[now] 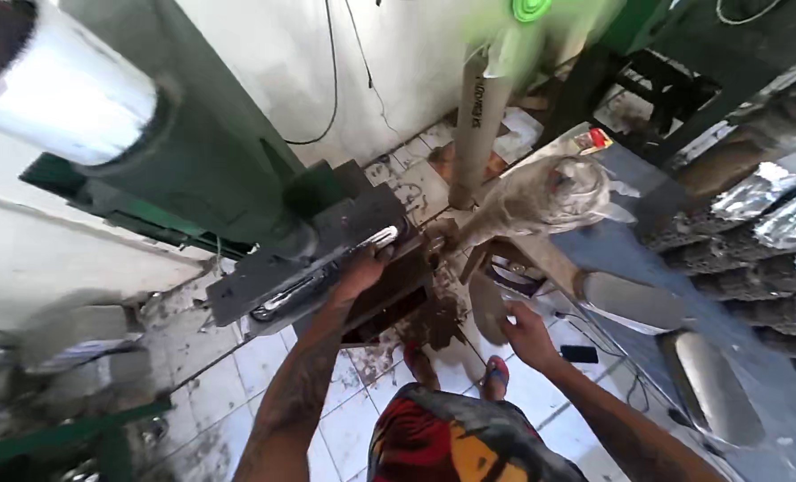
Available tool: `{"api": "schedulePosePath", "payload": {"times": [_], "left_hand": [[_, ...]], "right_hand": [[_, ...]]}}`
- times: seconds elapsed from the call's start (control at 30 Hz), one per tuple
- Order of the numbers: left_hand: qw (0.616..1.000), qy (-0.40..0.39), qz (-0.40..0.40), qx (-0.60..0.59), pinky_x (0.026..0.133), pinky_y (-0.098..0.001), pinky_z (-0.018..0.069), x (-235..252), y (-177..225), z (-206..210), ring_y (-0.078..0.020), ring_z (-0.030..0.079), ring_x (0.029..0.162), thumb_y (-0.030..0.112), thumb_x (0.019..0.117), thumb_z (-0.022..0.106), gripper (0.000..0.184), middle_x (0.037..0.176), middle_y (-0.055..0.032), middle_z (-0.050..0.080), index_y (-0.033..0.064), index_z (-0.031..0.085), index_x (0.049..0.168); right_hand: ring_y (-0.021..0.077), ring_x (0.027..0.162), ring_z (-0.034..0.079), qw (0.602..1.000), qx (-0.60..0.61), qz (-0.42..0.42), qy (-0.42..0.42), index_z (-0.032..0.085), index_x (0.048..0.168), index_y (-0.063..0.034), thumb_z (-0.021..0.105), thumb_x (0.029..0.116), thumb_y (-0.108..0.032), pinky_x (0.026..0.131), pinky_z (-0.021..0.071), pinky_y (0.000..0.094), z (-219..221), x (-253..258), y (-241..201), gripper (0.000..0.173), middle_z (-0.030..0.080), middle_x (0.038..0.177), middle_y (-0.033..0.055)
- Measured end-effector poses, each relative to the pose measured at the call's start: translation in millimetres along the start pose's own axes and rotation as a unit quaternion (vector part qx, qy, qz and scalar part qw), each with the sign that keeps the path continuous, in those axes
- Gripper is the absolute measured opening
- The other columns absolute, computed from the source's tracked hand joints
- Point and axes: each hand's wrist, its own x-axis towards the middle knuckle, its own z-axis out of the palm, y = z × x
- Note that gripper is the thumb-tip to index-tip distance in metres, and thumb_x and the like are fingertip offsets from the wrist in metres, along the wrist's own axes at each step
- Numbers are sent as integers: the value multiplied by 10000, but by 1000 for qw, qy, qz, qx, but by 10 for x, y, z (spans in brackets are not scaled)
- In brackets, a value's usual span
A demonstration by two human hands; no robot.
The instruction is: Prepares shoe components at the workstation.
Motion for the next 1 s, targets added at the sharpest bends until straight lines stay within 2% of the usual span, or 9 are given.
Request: {"api": "schedulePosePath", "payload": {"times": [0.1,0.23,0.43,0.53,0.63,0.73,0.8,0.93,1.0], "left_hand": [[988,-86,122,34,806,-614,533,-552,-404,-302,-366,675,872,394,1098,435,470,897,-200,680,17,705,1020],[962,-147,161,162,1011,-628,453,-695,-1481,-491,-396,645,1112,356,1091,465,451,1111,-218,695,1,736,1037],[954,-108,258,107,842,-536,580,-1657,-1182,-622,-368,719,940,152,1048,533,256,987,-209,720,-2,738,1048],[931,-174,306,-102,774,-430,606,-2268,-834,-407,-234,725,810,130,994,598,192,868,-115,731,26,757,973],[917,-246,205,-238,983,-452,543,-2543,-586,-203,-299,678,1084,91,1008,591,376,1209,-267,648,-127,542,1310],[919,-238,156,-273,832,-445,544,-2570,-447,-20,-287,662,910,90,972,578,271,1011,-249,660,-120,643,1131],[911,-316,185,-188,801,-524,528,-2484,-350,81,-342,670,858,176,1044,463,332,855,-213,661,-66,677,967],[786,-494,267,-258,739,-376,519,-2104,-212,436,-164,609,769,263,1023,506,354,828,-90,646,-38,683,973],[723,-539,260,-345,674,-256,505,-2043,-74,827,-35,567,706,383,977,581,382,809,7,630,11,668,973]], "right_hand": [[352,1094,701,961,-115,-251,6,728,1130,36,543,892,82,1012,541,499,359,566,-416,305,740,1128,199],[288,1151,681,826,-272,-468,-156,755,1131,-90,621,946,11,1107,451,564,932,1378,-741,249,738,1178,84],[322,1433,461,845,-320,-289,-316,602,1407,-91,572,1025,-109,1199,201,713,2014,1718,-1375,383,546,1508,93],[360,1361,524,863,-231,-253,-372,558,1415,-24,491,1063,-138,1111,407,627,2809,1496,-1897,376,535,1494,155],[351,1370,517,831,-256,-311,-383,593,1347,24,487,1044,-52,1115,412,616,3212,1429,-2071,330,564,1456,165],[362,1457,410,766,-282,-301,-493,554,1404,34,545,1031,-88,1199,278,605,2592,1570,-2134,392,504,1521,180],[386,1265,567,712,-370,-218,-555,657,1241,64,635,990,-133,1058,429,587,1892,1659,-2335,320,629,1309,219],[332,852,685,853,-276,-52,-440,705,1074,25,852,815,-433,726,555,542,141,2573,-1821,546,704,923,193],[182,865,682,876,-209,-67,-430,644,1317,-83,745,898,-501,729,579,420,-785,3012,-1528,601,702,1009,93]]}}
